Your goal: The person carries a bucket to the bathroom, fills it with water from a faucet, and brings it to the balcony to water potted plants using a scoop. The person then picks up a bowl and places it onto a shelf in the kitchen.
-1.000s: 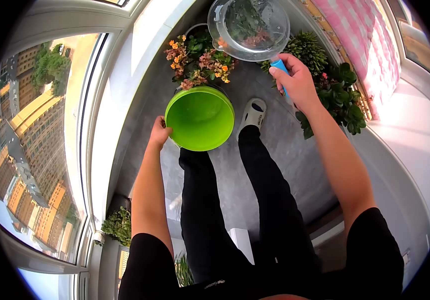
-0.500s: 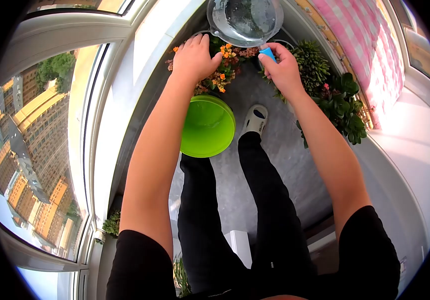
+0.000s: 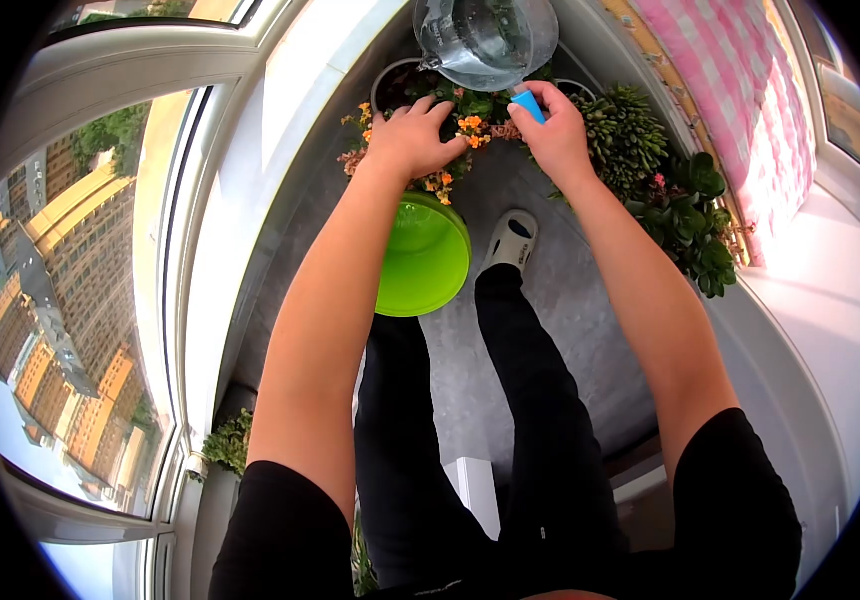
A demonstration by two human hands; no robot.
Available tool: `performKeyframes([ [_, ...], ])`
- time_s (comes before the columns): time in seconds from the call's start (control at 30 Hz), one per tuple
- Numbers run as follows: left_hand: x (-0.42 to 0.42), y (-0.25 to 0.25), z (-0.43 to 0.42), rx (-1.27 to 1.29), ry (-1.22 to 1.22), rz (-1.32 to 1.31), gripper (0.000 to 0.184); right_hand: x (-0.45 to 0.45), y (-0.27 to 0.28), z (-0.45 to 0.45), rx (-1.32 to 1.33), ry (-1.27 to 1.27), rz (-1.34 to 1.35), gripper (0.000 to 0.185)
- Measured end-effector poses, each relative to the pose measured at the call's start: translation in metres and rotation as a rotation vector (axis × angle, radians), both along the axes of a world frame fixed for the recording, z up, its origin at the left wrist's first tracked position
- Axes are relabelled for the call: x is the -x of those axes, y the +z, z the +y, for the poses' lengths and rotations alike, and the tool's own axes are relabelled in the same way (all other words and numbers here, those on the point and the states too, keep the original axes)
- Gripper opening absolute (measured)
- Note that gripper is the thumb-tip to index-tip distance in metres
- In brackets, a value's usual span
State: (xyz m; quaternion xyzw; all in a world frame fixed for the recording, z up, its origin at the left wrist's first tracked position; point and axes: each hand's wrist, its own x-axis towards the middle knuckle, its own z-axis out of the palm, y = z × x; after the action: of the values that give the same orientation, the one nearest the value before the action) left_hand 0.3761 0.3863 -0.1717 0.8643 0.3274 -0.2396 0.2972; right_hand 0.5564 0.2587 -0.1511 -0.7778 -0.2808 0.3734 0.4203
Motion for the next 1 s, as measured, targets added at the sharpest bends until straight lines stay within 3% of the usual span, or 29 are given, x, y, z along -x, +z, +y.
performKeyframes([
  [1.0,0.002,-0.001,-0.012,-0.057,-0.054,-0.005,0.073,0.01,-0.004,-0.01,0.04,0.027,-0.288,0.035],
])
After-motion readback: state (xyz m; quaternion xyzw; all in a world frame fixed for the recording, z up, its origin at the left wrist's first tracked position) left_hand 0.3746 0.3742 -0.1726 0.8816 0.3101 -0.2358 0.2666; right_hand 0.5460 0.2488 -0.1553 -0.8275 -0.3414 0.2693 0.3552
